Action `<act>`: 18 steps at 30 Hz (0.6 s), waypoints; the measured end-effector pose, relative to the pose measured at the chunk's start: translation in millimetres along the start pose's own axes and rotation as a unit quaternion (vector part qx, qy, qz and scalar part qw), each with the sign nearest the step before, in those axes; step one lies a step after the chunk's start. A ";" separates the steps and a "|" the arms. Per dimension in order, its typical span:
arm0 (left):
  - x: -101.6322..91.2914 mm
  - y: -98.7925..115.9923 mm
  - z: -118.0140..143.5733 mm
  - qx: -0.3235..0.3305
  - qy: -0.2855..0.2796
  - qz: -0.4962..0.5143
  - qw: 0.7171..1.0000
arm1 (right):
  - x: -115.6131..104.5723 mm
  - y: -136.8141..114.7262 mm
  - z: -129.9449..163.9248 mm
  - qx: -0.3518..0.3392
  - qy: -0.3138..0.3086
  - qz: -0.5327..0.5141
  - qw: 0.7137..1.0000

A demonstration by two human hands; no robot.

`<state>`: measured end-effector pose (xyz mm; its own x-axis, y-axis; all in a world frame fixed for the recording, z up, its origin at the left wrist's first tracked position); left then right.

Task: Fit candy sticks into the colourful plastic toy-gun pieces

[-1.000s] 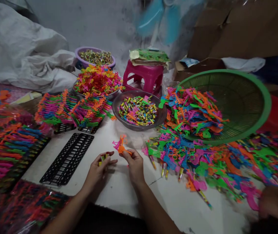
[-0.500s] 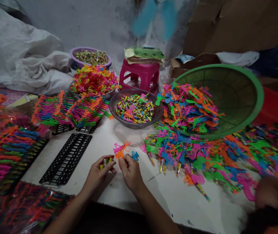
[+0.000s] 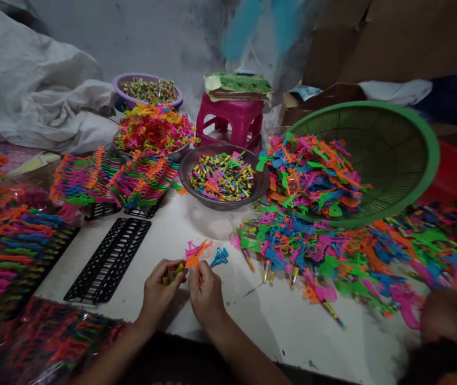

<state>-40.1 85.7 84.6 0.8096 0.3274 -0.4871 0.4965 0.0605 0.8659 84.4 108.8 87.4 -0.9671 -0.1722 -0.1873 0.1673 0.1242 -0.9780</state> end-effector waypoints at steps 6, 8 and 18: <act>14.5 1.6 7.4 0.005 -0.043 0.024 0.999 | 4.0 15.1 3.7 0.038 -0.003 -0.029 0.999; 26.7 -6.4 5.5 -0.050 -0.088 0.061 0.993 | -21.7 20.1 -4.7 0.057 0.001 0.000 0.998; 54.2 -51.4 -0.1 -0.256 -0.153 0.189 0.936 | -143.7 13.7 -35.8 -0.028 0.134 0.336 0.932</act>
<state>-21.7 100.4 13.7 0.9877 0.1354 -0.0778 0.0062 0.4641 0.8858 218.7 170.2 104.2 -0.6617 0.2121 -0.7191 0.7496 0.1673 -0.6404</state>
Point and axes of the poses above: each hand's wrist, its own z-axis away from the middle knuckle, its own x-axis out of the palm, y = z × x, the point moved 9 cm from there along -z, towards the middle knuckle, and after that the axes turned 12 degrees about -z, right-handed, at the moved point
